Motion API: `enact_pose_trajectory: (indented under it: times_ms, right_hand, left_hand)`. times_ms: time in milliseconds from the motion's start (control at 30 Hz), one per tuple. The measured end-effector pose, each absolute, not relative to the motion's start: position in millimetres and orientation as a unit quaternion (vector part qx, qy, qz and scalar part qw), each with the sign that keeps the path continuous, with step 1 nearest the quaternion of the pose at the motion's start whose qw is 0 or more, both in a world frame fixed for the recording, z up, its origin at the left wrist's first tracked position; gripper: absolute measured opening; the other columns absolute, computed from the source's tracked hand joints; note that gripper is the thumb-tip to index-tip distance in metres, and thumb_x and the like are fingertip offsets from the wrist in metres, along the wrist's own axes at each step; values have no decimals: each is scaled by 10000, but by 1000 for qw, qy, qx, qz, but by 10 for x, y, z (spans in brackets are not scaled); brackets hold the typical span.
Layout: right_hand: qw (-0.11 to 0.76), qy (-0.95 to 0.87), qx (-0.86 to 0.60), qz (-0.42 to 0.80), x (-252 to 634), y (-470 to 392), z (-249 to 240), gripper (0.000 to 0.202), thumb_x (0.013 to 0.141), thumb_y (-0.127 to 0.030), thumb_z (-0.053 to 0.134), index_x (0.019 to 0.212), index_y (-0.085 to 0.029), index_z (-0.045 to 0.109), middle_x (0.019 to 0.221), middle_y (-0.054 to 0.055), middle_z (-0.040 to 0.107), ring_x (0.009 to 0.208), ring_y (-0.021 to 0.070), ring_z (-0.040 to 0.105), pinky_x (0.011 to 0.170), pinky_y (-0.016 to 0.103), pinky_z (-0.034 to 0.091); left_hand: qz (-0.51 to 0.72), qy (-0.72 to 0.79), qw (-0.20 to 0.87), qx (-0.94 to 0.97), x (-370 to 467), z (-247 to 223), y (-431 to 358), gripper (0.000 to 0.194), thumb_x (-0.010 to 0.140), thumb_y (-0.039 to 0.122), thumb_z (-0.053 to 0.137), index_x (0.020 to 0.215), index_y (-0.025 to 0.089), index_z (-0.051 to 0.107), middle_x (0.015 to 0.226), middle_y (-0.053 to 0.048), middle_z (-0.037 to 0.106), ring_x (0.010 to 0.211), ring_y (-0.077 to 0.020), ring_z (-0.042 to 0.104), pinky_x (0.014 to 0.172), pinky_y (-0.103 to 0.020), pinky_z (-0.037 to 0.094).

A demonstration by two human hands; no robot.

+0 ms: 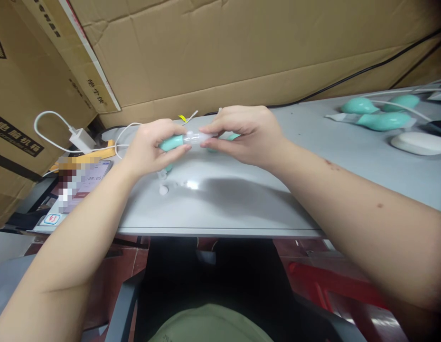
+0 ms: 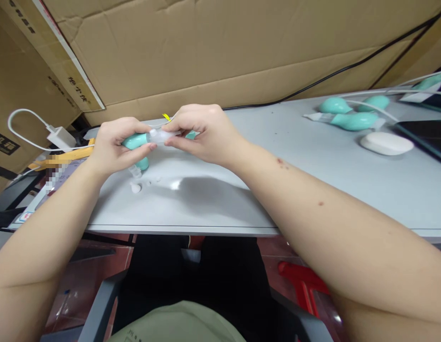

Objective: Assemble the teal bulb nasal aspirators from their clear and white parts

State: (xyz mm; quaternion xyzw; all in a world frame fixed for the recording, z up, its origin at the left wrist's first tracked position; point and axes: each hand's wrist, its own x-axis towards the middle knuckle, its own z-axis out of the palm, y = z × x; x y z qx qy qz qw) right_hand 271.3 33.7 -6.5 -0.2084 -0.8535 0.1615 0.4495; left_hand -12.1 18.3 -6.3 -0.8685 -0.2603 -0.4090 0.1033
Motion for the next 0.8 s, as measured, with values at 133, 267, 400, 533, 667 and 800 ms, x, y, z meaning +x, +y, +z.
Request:
enact_pose_trajectory:
  times_ms: [133,267,400,533,667,800]
  right_hand:
    - [449,-854,-202,164,2704,330,-63,308,1020,-632,884,1021,-324,901,1046,61,865,1033,286,790,947,448,644]
    - [454,-854,-192,165,2696,336,-71,282,1026,-593,887,1010,-312,900,1018,61,861,966,267,773,892,435,636]
    - [447,-858,-181,175,2688,340,-80,289,1024,-586,878,1005,-299,902,985,50,864,948,257,766,875,420,628]
    - [440,-852,-197,202,2677,337,-96,271,1010,-548,877,1027,-278,900,975,48,870,909,249,764,846,404,628]
    - [432,-867,-186,163,2695,356,-108,248,1022,-520,855,1110,-291,887,1033,42,872,926,251,766,832,398,621]
    - [409,-891,-191,55,2757,354,-68,217,1091,-522,793,1177,-341,877,1115,65,852,1047,299,781,891,443,616]
  left_hand:
    - [-414,-253,116,-867,-123,-76,188,329,1074,554,723,1113,246,831,897,-44,790,758,-195,681,755,-366,567]
    - [-415,-228,131,-871,-128,-70,190,267,1094,509,733,1124,255,811,898,-29,779,767,-196,699,746,-361,546]
    - [-398,-215,146,-880,-137,-58,192,254,1098,485,728,1118,245,810,906,-38,789,772,-202,721,719,-349,540]
    - [-395,-227,151,-877,-131,-68,190,277,1092,498,716,1121,244,824,915,-53,807,787,-212,738,728,-350,565]
    - [-404,-246,131,-871,-120,-77,180,292,1069,508,713,1087,243,836,889,-46,803,761,-200,711,728,-349,564]
    - [-396,-270,109,-871,-131,-57,171,302,1042,515,716,1097,249,846,889,-42,797,740,-197,682,726,-357,558]
